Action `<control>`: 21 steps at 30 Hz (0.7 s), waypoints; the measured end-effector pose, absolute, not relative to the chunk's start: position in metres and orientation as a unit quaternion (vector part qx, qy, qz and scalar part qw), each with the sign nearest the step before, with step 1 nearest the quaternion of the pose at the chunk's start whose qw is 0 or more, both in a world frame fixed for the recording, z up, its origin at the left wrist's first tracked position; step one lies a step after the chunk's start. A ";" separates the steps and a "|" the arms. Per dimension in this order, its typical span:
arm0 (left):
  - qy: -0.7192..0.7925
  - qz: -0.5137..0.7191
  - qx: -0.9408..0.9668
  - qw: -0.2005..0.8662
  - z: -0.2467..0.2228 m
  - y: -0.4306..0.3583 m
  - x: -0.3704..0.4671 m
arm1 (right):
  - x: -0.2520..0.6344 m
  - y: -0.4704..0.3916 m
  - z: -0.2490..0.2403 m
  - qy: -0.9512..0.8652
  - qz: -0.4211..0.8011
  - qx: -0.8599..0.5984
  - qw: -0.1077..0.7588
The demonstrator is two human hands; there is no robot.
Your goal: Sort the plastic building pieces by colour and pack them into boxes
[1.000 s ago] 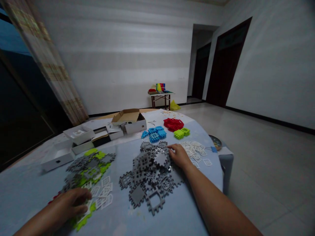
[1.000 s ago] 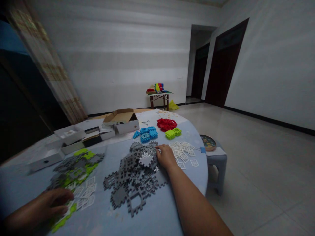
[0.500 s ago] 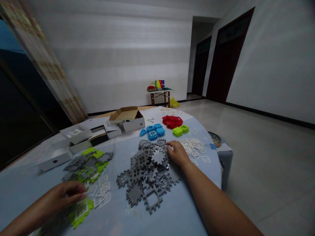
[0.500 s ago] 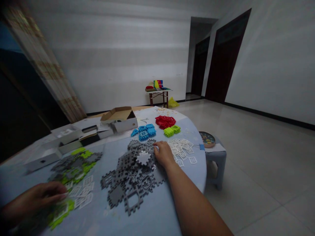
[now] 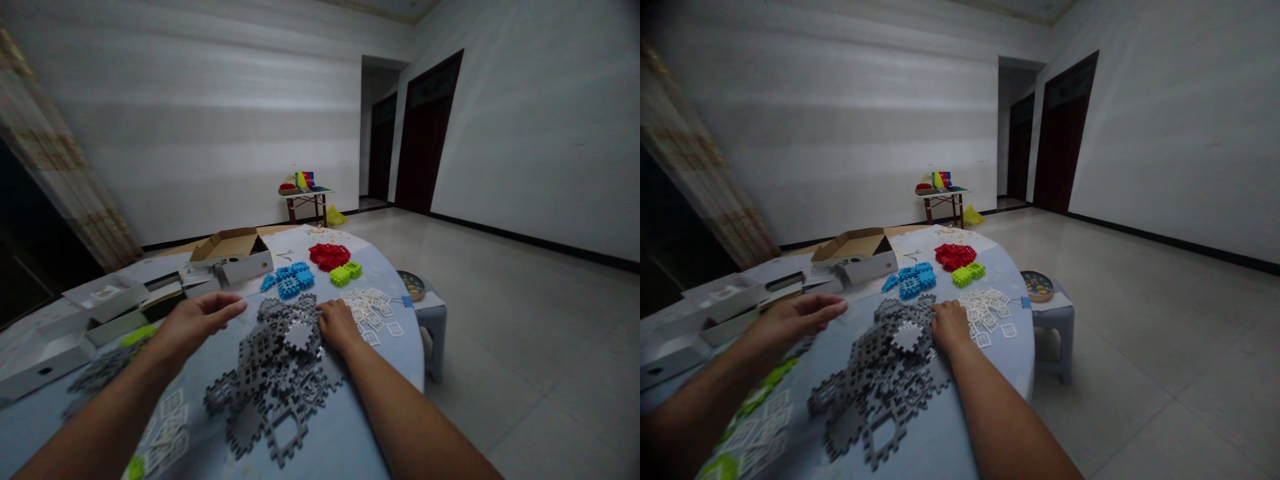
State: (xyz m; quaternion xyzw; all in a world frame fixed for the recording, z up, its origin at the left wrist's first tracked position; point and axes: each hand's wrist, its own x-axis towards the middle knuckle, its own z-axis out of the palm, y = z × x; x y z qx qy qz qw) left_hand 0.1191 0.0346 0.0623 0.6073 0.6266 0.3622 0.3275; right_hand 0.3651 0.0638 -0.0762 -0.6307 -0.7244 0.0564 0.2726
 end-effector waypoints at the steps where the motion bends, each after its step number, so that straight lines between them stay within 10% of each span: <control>1: 0.610 0.366 0.618 0.333 0.063 0.042 0.136 | 0.365 0.064 -0.076 -0.724 0.058 -0.629 0.277; 10: 0.535 0.411 0.630 0.384 0.069 0.098 0.252 | 0.366 0.068 -0.079 -0.712 0.093 -0.629 0.296; 21: 0.696 0.382 0.548 0.265 0.044 0.074 0.098 | 0.359 0.069 -0.073 -0.710 0.107 -0.598 0.357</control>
